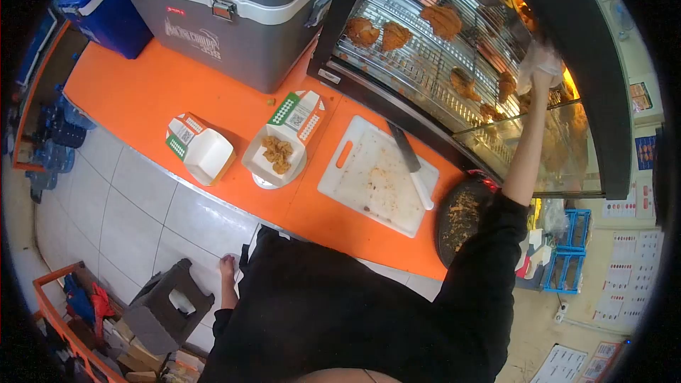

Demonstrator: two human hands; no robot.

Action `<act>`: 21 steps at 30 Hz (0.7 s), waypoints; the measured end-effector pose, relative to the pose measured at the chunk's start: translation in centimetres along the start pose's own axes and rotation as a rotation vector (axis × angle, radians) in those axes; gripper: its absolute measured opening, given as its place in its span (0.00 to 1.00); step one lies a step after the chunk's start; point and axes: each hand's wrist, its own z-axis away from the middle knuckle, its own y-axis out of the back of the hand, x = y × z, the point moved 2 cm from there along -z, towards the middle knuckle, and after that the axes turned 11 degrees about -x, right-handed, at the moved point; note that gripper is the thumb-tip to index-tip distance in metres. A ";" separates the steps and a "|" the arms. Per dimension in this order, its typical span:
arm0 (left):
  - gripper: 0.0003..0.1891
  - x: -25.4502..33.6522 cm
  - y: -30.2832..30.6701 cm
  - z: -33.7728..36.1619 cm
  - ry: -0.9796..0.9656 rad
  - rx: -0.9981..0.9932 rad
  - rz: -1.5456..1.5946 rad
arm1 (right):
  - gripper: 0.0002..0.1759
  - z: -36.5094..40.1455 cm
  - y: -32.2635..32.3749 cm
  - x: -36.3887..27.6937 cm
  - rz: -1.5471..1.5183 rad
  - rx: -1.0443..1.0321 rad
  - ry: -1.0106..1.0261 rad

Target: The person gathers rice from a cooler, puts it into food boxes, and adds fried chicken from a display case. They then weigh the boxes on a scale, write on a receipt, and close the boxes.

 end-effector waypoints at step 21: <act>0.20 6.2 -1.7 4.1 0.168 0.076 -0.209 | 0.19 0.7 -0.8 1.3 -0.370 -0.018 0.557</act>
